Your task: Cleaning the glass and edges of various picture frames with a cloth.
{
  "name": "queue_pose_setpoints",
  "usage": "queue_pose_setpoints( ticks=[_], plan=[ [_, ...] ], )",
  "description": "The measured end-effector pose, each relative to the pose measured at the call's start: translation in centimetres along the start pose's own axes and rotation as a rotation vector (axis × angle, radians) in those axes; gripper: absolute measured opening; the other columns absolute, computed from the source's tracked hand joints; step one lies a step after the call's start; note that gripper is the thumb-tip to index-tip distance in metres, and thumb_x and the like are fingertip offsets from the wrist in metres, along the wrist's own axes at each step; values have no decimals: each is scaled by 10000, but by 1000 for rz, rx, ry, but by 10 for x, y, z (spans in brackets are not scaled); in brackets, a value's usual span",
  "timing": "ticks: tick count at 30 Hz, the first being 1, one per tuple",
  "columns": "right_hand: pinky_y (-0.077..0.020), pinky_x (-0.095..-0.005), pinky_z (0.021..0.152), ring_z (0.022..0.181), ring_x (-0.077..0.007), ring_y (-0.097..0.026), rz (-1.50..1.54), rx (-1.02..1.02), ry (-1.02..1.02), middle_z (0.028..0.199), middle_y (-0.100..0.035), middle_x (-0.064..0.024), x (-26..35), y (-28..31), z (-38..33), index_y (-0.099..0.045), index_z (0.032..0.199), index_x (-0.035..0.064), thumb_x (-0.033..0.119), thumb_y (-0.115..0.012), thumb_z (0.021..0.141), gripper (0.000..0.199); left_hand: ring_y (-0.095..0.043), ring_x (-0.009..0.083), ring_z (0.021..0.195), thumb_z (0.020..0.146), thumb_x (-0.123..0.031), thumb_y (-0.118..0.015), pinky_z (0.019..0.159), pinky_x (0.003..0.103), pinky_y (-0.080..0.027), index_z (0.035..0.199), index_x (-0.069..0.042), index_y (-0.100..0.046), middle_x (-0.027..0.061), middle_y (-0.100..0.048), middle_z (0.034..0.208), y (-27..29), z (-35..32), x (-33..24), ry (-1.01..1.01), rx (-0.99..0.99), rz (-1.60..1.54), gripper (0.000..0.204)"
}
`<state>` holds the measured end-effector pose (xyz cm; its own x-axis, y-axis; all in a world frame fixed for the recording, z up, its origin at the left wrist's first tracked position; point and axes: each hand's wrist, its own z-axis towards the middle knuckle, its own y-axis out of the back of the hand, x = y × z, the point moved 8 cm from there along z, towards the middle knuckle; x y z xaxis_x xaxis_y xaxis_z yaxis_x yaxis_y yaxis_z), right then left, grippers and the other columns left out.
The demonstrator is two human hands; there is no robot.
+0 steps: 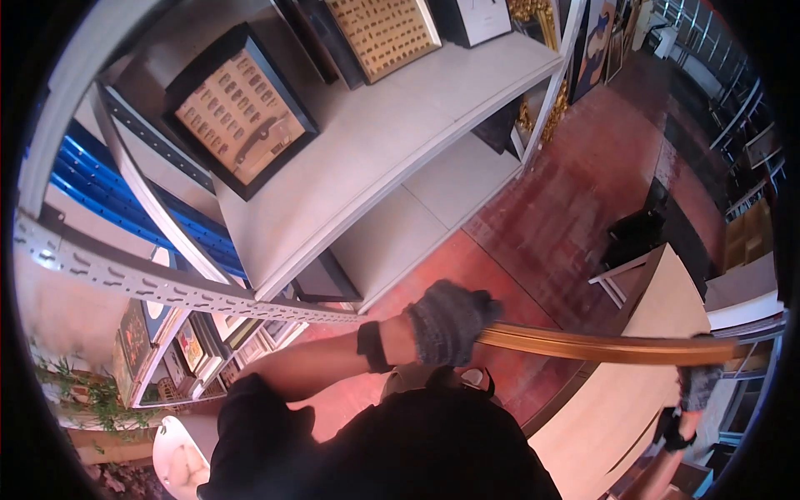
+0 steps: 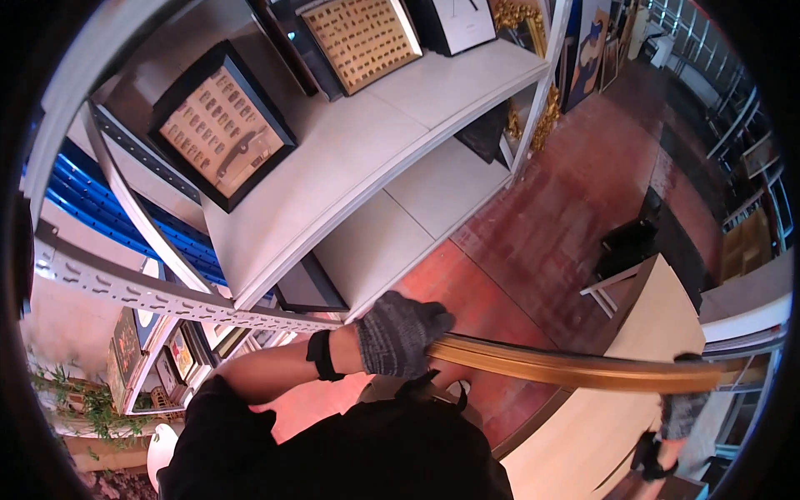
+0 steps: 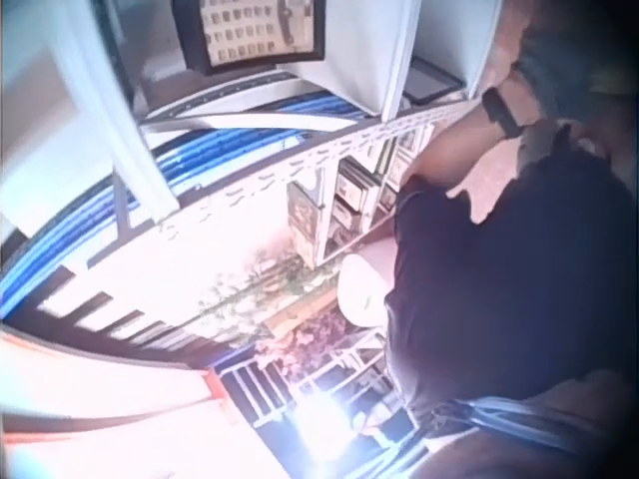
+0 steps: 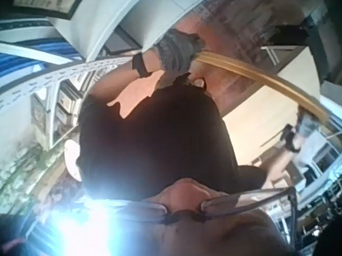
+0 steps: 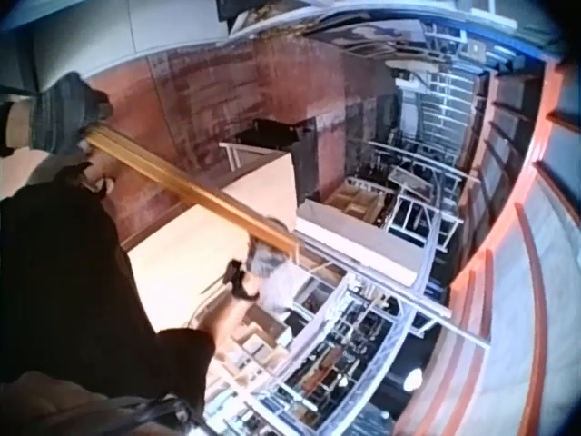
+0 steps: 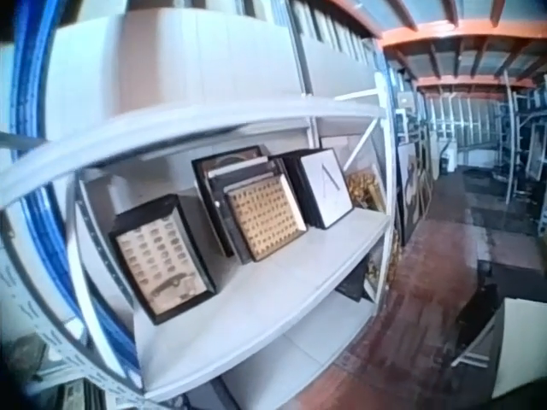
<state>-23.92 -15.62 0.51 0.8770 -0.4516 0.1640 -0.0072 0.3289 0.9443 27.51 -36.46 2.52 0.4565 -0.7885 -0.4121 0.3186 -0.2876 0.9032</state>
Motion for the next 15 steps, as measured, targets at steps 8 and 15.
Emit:
queue_pose_setpoints(
  ticks=[8, 15],
  plan=[
    [-564, -330, 807, 882, -221, -728, 853, 242, 48, 908, -750, -57, 201, -185, 107, -728, 1006, 96, 108, -786, 771, 243, -669, 331, 642, 764, -390, -745, 581, 455, -508, 886, -161, -689, 93, -690, 743, -96, -63, 148, 477, 185, -108, 265],
    [-547, -453, 856, 986, -378, -694, 416, 333, 119, 1054, -733, -174, 302, -357, 134, -718, 1181, 169, 291, -658, 829, 378, -694, 311, 695, 783, -356, -771, 586, 416, -511, 945, -181, -724, 87, -704, 767, -172, -92, 237, 655, -82, -209, 243]
  ],
)
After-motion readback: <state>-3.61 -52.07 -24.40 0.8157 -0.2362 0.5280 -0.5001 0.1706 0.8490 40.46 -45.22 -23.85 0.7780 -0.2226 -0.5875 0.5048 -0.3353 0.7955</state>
